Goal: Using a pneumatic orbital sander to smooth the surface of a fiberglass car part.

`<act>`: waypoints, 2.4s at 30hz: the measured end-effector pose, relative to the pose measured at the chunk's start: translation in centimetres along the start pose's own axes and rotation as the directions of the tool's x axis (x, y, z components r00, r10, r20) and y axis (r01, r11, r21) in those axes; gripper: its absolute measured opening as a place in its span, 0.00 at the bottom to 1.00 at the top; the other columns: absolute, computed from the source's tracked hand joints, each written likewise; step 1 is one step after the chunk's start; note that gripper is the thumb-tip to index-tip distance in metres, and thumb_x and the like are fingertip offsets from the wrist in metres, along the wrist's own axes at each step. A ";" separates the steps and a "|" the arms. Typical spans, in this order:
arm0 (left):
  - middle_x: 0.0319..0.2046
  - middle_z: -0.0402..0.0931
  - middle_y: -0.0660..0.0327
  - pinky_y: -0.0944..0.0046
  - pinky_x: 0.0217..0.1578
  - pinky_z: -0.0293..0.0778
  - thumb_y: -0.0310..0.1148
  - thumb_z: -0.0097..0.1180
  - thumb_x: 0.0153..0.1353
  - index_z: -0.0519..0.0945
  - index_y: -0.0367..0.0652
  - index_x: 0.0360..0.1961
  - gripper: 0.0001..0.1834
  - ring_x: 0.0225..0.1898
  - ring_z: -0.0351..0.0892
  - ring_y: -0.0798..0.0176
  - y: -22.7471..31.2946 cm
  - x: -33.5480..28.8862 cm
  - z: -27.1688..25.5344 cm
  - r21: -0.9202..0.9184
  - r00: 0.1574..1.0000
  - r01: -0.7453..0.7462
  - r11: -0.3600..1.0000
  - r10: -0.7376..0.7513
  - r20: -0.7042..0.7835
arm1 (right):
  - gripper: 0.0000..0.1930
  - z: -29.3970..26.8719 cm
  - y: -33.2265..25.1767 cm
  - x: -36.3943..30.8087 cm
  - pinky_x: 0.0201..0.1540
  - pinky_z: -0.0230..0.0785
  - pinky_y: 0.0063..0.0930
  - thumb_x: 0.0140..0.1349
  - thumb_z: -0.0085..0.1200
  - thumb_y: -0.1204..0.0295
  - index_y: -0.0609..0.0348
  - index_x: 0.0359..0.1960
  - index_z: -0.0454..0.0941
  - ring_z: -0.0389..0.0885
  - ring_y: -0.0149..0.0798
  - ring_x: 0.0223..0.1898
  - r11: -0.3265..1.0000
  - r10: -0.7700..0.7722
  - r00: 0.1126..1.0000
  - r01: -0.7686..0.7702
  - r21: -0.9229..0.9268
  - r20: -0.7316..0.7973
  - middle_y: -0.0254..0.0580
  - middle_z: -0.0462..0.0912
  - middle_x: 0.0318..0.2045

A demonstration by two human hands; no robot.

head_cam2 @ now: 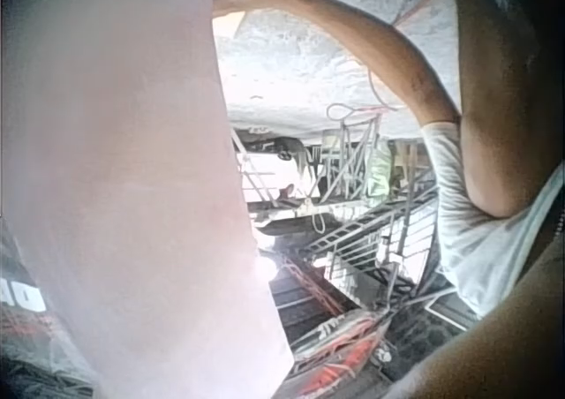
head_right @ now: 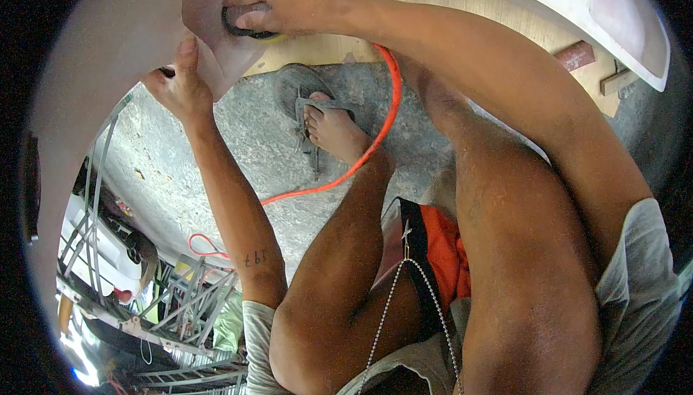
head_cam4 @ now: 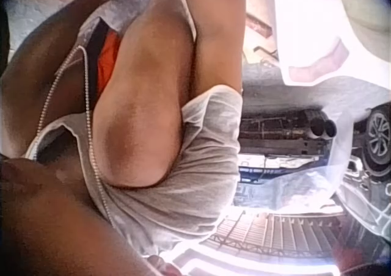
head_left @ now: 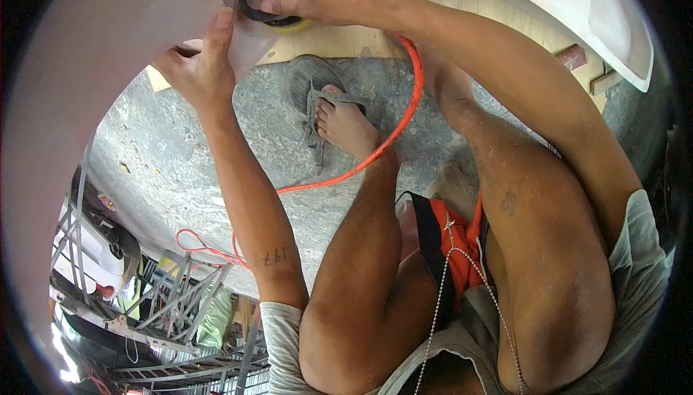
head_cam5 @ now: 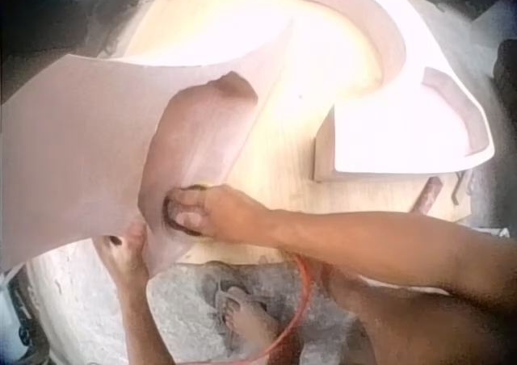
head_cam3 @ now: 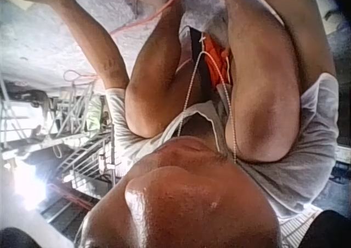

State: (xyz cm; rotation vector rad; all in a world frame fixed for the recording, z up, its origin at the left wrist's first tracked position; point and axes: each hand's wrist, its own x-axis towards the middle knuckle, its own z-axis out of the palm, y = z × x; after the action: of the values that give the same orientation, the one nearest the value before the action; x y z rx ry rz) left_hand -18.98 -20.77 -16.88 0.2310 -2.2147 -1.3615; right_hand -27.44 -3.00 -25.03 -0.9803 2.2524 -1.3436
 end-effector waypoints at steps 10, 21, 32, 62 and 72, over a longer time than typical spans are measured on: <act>0.53 0.74 0.50 0.51 0.59 0.69 0.48 0.78 0.50 0.71 0.34 0.60 0.43 0.55 0.74 0.51 0.4 -0.3 0.2 0.090 1.000 0.005 0.996 -0.004 -0.010 | 0.25 0.4 0.3 0.1 0.52 0.79 0.45 0.70 0.52 0.44 0.31 0.65 0.76 0.87 0.59 0.44 1.000 -0.001 1.000 0.001 0.007 0.006 0.52 0.87 0.46; 0.55 0.72 0.52 0.54 0.61 0.67 0.44 0.81 0.49 0.71 0.34 0.60 0.43 0.57 0.73 0.54 0.1 0.1 0.1 0.022 1.000 -0.024 0.999 0.024 -0.005 | 0.24 -5.9 -1.5 -1.4 0.59 0.76 0.40 0.73 0.54 0.63 0.57 0.68 0.72 0.85 0.56 0.53 0.967 0.074 0.995 -0.056 0.247 -0.065 0.58 0.82 0.57; 0.48 0.80 0.54 0.55 0.54 0.72 0.35 0.79 0.52 0.80 0.33 0.51 0.29 0.48 0.78 0.56 0.4 -0.5 -0.3 0.202 0.997 0.073 0.977 -0.077 0.012 | 0.23 -0.5 -1.0 -1.1 0.56 0.76 0.47 0.70 0.54 0.51 0.42 0.64 0.77 0.84 0.58 0.50 0.981 0.009 0.999 -0.001 0.194 -0.038 0.54 0.86 0.50; 0.46 0.80 0.55 0.63 0.47 0.74 0.44 0.82 0.48 0.80 0.33 0.52 0.36 0.45 0.79 0.60 0.8 -0.2 0.7 0.150 0.993 0.114 0.982 -0.108 -0.050 | 0.24 -8.9 2.0 1.3 0.53 0.75 0.51 0.71 0.51 0.55 0.42 0.67 0.72 0.83 0.65 0.47 0.956 0.291 0.891 -0.257 0.140 -0.349 0.62 0.86 0.43; 0.48 0.81 0.52 0.57 0.51 0.75 0.46 0.81 0.50 0.80 0.31 0.52 0.36 0.48 0.81 0.56 0.7 -0.1 0.2 0.271 0.998 0.068 0.960 -0.061 -0.033 | 0.23 -3.8 -1.4 -0.6 0.53 0.76 0.48 0.72 0.53 0.57 0.43 0.67 0.73 0.84 0.62 0.49 0.980 0.165 0.976 -0.145 0.139 -0.141 0.52 0.86 0.50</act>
State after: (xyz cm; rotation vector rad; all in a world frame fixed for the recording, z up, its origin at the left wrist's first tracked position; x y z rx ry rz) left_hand -18.91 -20.21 -16.45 0.4190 -2.3883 -1.0759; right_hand -28.76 -0.59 -22.00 -0.6644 2.2650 -1.5161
